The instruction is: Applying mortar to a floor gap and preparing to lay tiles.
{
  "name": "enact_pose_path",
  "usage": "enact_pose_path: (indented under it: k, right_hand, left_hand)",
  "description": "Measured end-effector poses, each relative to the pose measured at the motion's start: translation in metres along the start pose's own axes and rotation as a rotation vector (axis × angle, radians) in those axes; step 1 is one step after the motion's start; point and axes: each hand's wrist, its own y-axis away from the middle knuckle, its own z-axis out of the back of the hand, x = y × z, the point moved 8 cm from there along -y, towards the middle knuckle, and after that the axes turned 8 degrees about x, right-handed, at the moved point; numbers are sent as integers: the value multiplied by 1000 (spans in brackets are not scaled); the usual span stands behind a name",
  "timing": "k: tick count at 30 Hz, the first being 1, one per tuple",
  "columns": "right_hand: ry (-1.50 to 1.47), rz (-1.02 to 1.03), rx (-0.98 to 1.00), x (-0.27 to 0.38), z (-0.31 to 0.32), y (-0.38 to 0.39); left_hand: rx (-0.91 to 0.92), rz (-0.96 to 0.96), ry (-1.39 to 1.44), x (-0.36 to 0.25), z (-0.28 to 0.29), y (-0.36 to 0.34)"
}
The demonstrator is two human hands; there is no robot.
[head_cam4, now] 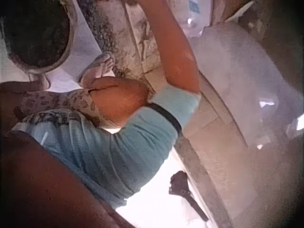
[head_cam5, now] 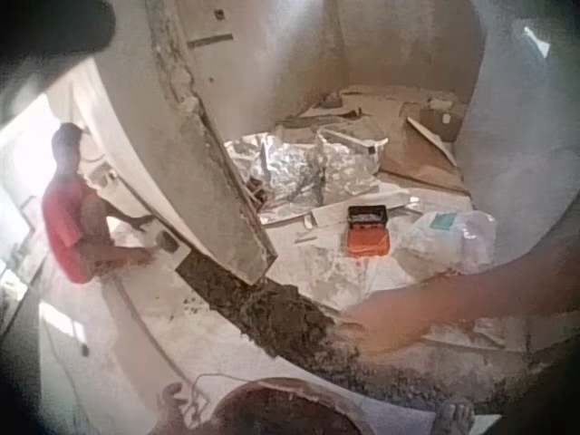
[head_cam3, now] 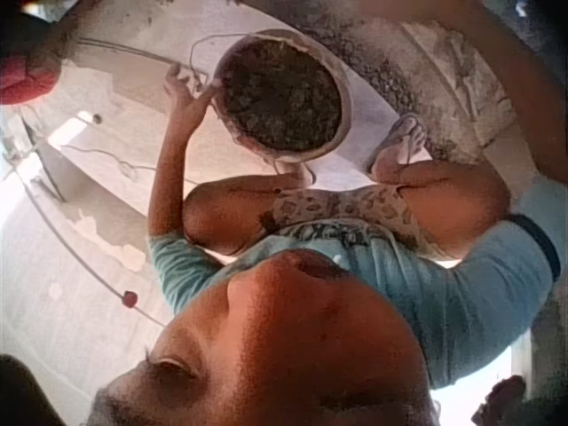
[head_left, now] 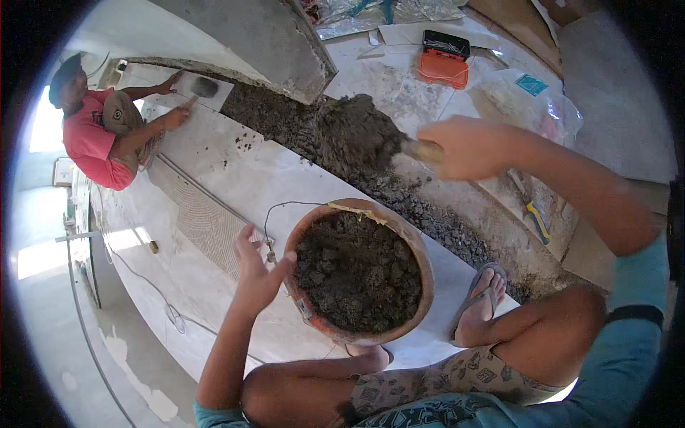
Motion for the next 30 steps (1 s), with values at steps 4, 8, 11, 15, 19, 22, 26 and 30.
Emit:
enact_pose_path:
  k: [4, 8, 11, 15, 19, 22, 26, 30]
  right_hand:
    - [-51, -161, -140, -69, -48, -93]
    - [-181, -279, -417, -77, -93, -150]
    - [-156, -380, -460, -82, -114, -147]
    - [-229, -223, -568, -73, -112, -123]
    - [-83, -215, -533, -87, -133, -140]
    - [-170, -311, -379, -101, -141, -159]
    - [-191, -300, -401, -62, -110, -148]
    - [-161, -301, -326, -69, -127, -157]
  left_hand:
    - [298, -370, -721, -133, -9, 66]
    - [930, -302, -267, -187, -45, 128]
    - [1013, -544, -5, -175, -85, 142]
    - [726, -519, -443, -140, -89, 130]
    - [843, -385, -436, -132, -95, 122]
    - [794, -478, -413, -144, -88, 120]
    - [746, -415, -509, -133, -77, 127]
    - [801, -405, -510, -126, -79, 132]
